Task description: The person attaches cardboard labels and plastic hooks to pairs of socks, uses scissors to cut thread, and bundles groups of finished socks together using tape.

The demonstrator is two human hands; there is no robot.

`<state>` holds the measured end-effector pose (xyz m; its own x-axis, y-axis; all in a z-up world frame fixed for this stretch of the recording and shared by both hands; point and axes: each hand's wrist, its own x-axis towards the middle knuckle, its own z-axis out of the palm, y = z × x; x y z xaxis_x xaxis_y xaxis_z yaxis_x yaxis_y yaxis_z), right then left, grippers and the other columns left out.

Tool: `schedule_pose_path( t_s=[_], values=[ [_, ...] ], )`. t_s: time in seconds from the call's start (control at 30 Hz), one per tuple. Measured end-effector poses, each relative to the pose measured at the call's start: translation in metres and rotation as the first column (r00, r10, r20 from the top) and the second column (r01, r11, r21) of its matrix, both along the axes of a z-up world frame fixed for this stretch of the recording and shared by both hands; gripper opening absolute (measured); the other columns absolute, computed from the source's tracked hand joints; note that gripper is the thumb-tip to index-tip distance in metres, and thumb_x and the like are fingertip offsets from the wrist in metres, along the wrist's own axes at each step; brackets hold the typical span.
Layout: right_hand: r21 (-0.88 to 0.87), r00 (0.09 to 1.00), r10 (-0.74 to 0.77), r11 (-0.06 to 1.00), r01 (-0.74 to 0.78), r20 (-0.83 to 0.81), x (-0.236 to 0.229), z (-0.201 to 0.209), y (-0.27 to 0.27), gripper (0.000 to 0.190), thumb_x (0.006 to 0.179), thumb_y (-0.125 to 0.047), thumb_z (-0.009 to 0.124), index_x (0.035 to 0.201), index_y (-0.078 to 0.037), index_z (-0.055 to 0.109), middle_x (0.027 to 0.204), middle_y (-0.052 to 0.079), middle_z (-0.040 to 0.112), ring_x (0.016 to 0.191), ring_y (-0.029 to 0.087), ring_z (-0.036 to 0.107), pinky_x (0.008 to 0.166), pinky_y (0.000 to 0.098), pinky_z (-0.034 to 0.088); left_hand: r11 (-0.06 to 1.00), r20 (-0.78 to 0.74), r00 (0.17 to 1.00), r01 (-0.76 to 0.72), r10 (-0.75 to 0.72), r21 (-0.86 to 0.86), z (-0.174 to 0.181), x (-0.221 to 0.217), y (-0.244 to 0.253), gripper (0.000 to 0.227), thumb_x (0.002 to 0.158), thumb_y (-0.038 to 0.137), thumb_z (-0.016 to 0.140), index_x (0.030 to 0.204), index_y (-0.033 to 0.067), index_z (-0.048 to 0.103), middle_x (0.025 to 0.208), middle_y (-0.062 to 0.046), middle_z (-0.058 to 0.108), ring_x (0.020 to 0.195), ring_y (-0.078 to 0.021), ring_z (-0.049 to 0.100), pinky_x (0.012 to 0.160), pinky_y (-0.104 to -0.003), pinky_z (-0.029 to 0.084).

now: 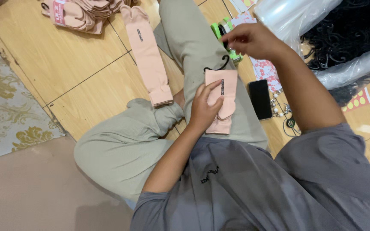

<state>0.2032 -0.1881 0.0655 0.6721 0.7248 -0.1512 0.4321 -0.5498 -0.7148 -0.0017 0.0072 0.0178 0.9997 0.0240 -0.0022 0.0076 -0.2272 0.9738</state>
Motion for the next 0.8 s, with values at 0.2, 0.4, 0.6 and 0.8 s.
schedule_pose_path(
  t_s=[0.2, 0.4, 0.6, 0.8],
  values=[
    [-0.422, 0.777, -0.602, 0.665, 0.616, 0.185, -0.024, -0.173, -0.093, 0.071, 0.088, -0.042, 0.09, 0.138, 0.002, 0.063, 0.119, 0.031, 0.06, 0.112, 0.053, 0.064, 0.095, 0.0576, 0.054, 0.981, -0.096, 0.993, -0.05, 0.069, 0.185, 0.034, -0.011, 0.012, 0.069, 0.08, 0.017, 0.082, 0.144, 0.025, 0.058, 0.143, -0.021, 0.039, 0.129, -0.046, 0.051, 0.113, -0.056, 0.04],
    [0.116, 0.435, -0.826, 0.502, 0.857, 0.359, -0.042, -0.269, -0.125, 0.042, 0.068, -0.025, 0.102, 0.097, -0.016, 0.074, 0.086, 0.001, 0.053, 0.082, 0.023, 0.06, 0.079, 0.0333, 0.052, 0.883, 0.049, 0.999, -0.041, 0.02, 0.468, 0.041, -0.006, 0.005, 0.068, 0.081, 0.018, 0.076, 0.146, 0.0267, 0.056, 0.149, -0.017, 0.036, 0.128, -0.0385, 0.049, 0.102, -0.056, 0.041],
    [0.116, 0.441, -0.665, 0.62, 0.776, 0.603, -0.04, -0.26, -0.128, 0.031, 0.07, -0.027, 0.102, 0.09, -0.017, 0.081, 0.079, 0.0, 0.058, 0.081, 0.021, 0.06, 0.078, 0.0318, 0.053, 0.579, -0.125, 0.926, 0.324, -0.356, 0.748, 0.037, 0.016, -0.022, 0.082, 0.103, 0.053, 0.052, 0.164, 0.0053, 0.026, 0.173, -0.022, 0.009, 0.161, -0.0353, -0.003, 0.124, -0.063, -0.008],
    [0.29, 0.542, -0.749, 0.46, 0.839, -0.381, -0.044, -0.102, -0.068, 0.014, 0.092, 0.0, 0.074, 0.097, -0.011, 0.066, 0.086, 0.002, 0.065, 0.07, 0.006, 0.061, 0.052, 0.0159, 0.047, 0.764, 0.007, 0.944, 0.263, -0.33, 0.59, 0.057, 0.001, 0.003, 0.058, 0.106, 0.04, 0.054, 0.152, 0.0045, 0.049, 0.166, -0.022, 0.033, 0.158, -0.0358, 0.02, 0.12, -0.073, 0.0]
  ],
)
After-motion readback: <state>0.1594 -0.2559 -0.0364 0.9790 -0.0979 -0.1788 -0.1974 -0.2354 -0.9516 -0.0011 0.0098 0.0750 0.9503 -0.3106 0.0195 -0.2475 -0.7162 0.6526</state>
